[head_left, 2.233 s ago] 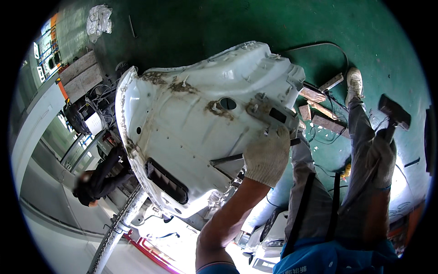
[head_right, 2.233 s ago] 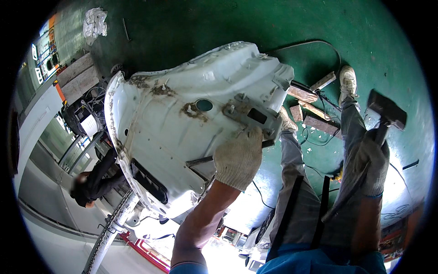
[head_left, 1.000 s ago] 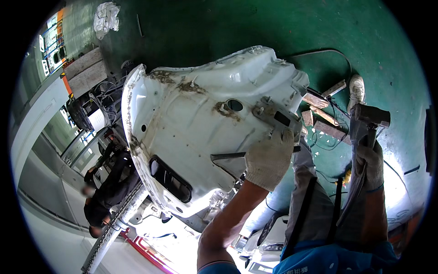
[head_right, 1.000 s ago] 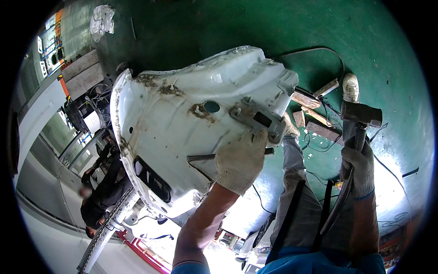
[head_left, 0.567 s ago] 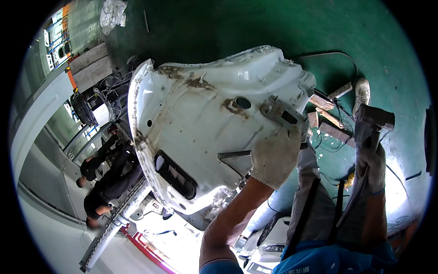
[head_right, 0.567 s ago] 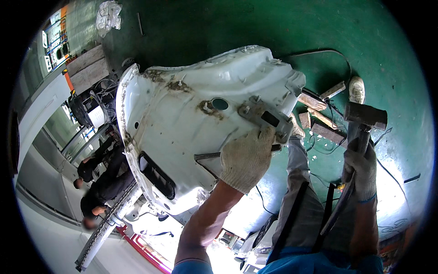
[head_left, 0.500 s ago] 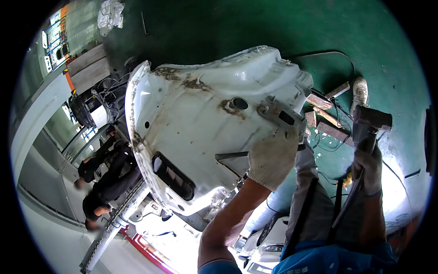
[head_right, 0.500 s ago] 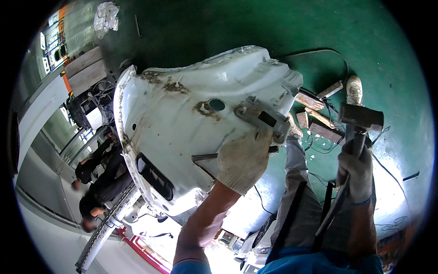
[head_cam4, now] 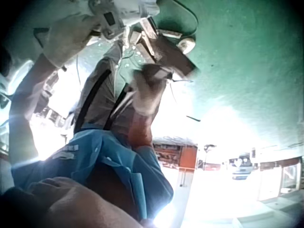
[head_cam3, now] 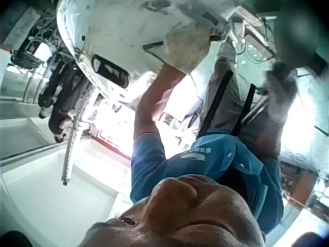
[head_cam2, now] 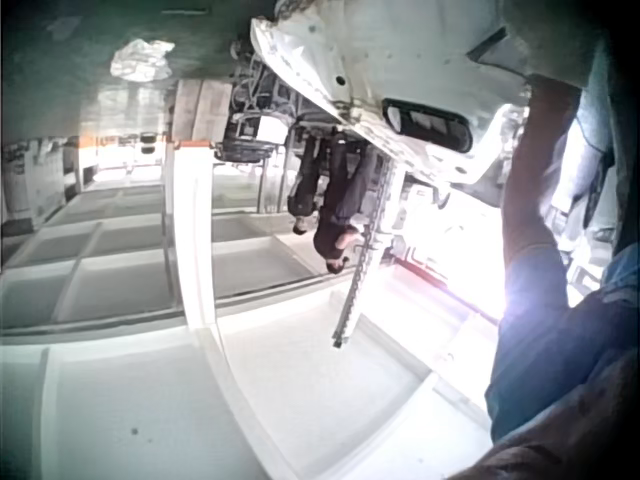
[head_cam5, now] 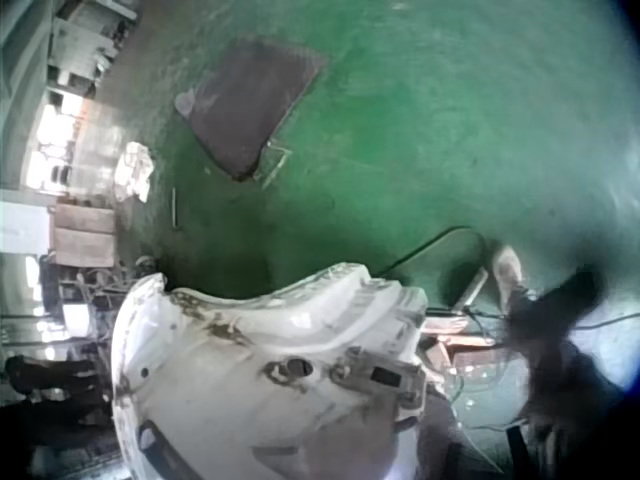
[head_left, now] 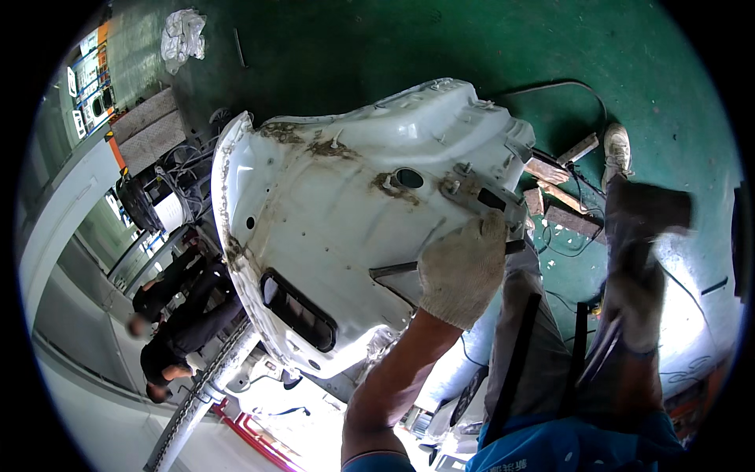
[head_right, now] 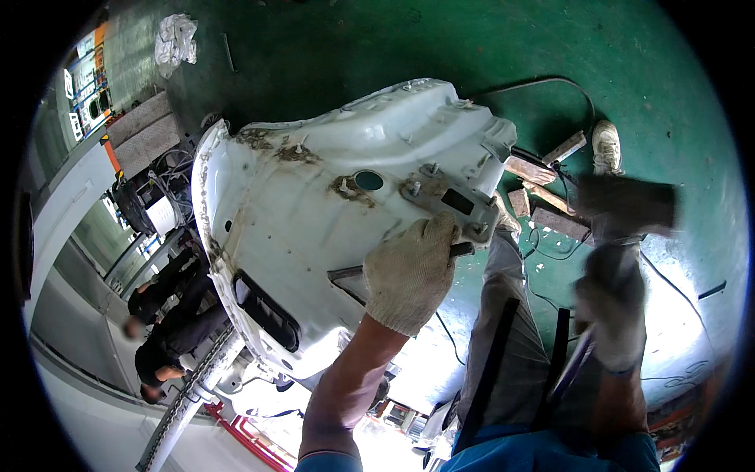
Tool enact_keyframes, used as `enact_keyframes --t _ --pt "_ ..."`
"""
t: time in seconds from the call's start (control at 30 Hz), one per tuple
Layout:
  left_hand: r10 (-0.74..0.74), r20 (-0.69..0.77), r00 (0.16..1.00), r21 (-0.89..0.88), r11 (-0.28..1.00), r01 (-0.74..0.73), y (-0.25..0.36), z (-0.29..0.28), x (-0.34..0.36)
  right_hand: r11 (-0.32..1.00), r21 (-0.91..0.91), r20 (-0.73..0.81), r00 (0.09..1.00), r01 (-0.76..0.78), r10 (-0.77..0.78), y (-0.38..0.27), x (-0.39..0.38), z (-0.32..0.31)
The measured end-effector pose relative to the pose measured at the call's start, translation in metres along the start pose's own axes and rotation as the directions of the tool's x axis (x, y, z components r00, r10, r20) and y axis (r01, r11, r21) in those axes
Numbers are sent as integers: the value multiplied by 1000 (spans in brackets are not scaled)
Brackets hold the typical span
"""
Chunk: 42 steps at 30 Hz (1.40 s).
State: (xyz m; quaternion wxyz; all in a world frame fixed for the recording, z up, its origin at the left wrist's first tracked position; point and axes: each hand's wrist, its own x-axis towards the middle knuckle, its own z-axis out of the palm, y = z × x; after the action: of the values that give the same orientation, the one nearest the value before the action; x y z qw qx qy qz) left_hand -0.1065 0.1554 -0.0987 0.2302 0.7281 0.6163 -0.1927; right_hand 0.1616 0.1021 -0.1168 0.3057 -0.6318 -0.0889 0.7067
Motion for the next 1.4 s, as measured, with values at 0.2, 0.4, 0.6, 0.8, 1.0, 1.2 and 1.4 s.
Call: enact_keyframes --t 0.2,0.4,0.6,0.8,1.0,1.2,1.4 --pt "-7 -2 1000 36 999 7 1 4 -3 958 254 -72 990 134 -119 42 -13 -15" --pt "66 -46 997 109 992 -60 0 12 -2 963 -183 200 951 -200 236 20 -5 49" --pt "46 24 999 172 984 -50 -3 17 -4 980 168 -295 954 105 -51 10 19 -15" --pt "-8 10 1000 132 991 7 -4 24 3 957 -198 321 908 -213 269 19 1 57" --pt "24 8 1000 166 986 -25 -7 24 -1 997 0 -20 996 -81 81 4 15 1" --pt "68 -10 998 160 985 -65 -4 26 2 959 283 -12 1000 -6 10 49 9 -5" --pt "71 -46 996 239 969 -58 -4 25 3 981 -96 299 935 -171 192 23 17 38"
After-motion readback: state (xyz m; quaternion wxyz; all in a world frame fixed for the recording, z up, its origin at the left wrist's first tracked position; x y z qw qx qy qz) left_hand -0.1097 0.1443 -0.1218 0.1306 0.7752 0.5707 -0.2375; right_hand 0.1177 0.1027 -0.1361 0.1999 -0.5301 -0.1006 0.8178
